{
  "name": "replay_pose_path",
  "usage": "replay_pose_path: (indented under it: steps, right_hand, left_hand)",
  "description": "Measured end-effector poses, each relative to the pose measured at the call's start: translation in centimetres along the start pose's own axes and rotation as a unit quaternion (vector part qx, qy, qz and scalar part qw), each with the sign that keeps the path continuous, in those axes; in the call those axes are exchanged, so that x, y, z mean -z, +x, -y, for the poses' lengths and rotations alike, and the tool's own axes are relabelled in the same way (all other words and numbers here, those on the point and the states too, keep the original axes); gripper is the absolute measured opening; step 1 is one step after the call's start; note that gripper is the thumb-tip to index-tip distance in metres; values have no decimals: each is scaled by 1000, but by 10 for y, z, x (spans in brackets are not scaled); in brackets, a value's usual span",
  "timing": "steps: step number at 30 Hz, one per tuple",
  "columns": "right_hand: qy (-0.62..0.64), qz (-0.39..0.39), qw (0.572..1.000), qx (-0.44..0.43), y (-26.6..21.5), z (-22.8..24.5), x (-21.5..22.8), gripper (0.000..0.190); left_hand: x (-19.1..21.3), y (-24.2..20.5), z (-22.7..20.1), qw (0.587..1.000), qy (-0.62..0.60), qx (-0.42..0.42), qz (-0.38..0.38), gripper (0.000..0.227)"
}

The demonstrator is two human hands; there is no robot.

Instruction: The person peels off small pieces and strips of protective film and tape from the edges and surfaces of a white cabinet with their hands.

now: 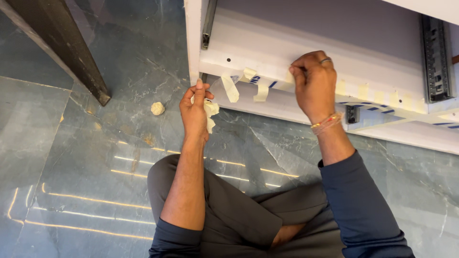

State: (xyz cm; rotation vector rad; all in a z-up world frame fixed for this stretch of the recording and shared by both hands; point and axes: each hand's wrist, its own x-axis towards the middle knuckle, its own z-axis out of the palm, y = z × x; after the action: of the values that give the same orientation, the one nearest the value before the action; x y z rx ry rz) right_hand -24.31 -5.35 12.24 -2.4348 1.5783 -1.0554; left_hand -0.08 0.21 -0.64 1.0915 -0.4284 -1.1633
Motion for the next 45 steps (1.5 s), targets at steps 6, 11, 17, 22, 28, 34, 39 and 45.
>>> replay_pose_path:
  steps: [6, 11, 17, 22, 28, 34, 39, 45]
  right_hand:
    - [-6, -55, 994, 94, -31, 12, -2, 10]
    - [-55, -90, 985, 136, -74, 11, -8, 12]
    - [-94, -11, 984, 153, -116, 32, -10, 26]
    - [-86, -124, 984, 94, -74, 22, 2, 54]
    - [-95, -11, 992, 82, -32, 19, 17, 26]
    - [-103, -60, 985, 126, -50, 21, 9, 33]
    - [-124, -41, 975, 181, -66, 37, 28, 42]
    - [13, -65, 997, -39, -55, 0, 38, 35]
  left_hand:
    - [3, 3, -1, 1000, -17, -10, 3, 35]
    - [-1, 4, -1, 1000, -7, 5, 2, 35]
    - [-5, 0, -5, 1000, -5, 17, -4, 35]
    - [-2, 0, -3, 1000, 19, -10, -1, 37]
    - [0, 3, -1, 1000, 2, 2, -2, 36]
    - [-1, 6, 0, 1000, 0, 14, -5, 36]
    - [-2, 2, 0, 1000, -4, 8, 3, 36]
    - [-3, -1, 4, 1000, 13, -2, 13, 37]
